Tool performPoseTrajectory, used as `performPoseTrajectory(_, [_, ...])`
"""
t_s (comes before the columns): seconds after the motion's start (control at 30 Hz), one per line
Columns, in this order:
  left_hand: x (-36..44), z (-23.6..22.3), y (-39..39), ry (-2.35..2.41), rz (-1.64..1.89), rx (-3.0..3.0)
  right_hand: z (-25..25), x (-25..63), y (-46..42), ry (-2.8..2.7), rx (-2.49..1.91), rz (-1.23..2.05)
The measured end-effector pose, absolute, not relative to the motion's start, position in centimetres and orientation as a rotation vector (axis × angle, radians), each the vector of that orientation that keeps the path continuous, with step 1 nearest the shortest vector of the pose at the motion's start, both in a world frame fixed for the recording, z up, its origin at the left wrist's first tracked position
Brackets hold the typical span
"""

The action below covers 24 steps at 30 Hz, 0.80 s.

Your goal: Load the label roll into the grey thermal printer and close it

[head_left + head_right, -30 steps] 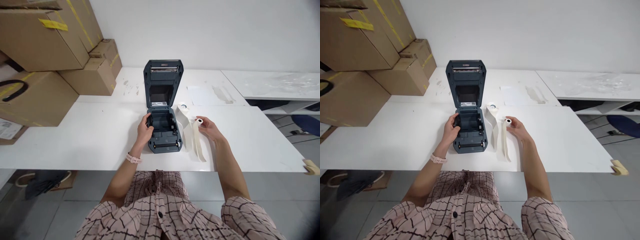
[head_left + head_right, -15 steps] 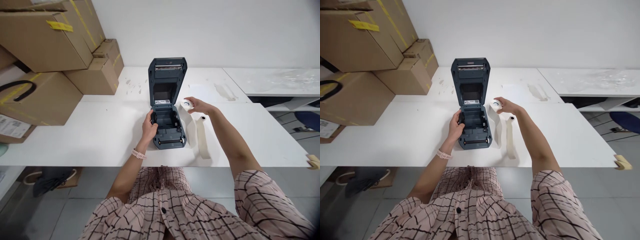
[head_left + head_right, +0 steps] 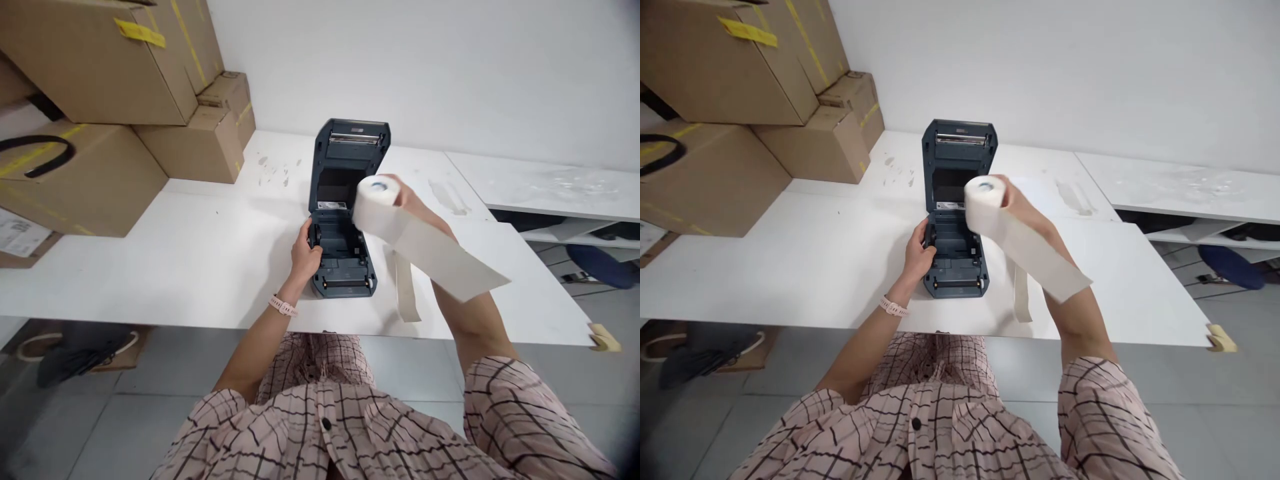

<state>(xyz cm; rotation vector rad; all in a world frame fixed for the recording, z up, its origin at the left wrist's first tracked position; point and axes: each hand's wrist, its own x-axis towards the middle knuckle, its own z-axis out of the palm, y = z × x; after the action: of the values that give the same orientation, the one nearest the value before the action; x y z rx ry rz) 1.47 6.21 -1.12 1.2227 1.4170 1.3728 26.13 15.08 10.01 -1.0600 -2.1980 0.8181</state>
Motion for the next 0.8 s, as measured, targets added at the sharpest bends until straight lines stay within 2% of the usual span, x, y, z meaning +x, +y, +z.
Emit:
performPoseTrajectory(0.1, [1.5, -1.3, 6.4, 1.414, 1.387, 1.220, 11.9, 22.0, 14.3, -2.552, -1.033, 0.858])
performPoseTrajectory(0.27, [1.6, -1.8, 6.7, 1.430, 1.387, 1.228, 12.3, 18.1, 14.0, -3.019, -1.116, 0.720])
performPoseTrajectory(0.63, [1.7, -1.4, 6.6, 1.432, 1.380, 1.242, 10.1, 16.6, 14.8, -3.169, -1.188, 0.539])
performPoseTrajectory(0.8, [1.6, -1.3, 6.5, 1.422, 1.369, 1.237, 8.5, 16.7, 15.5, -3.141, -1.139, 0.642])
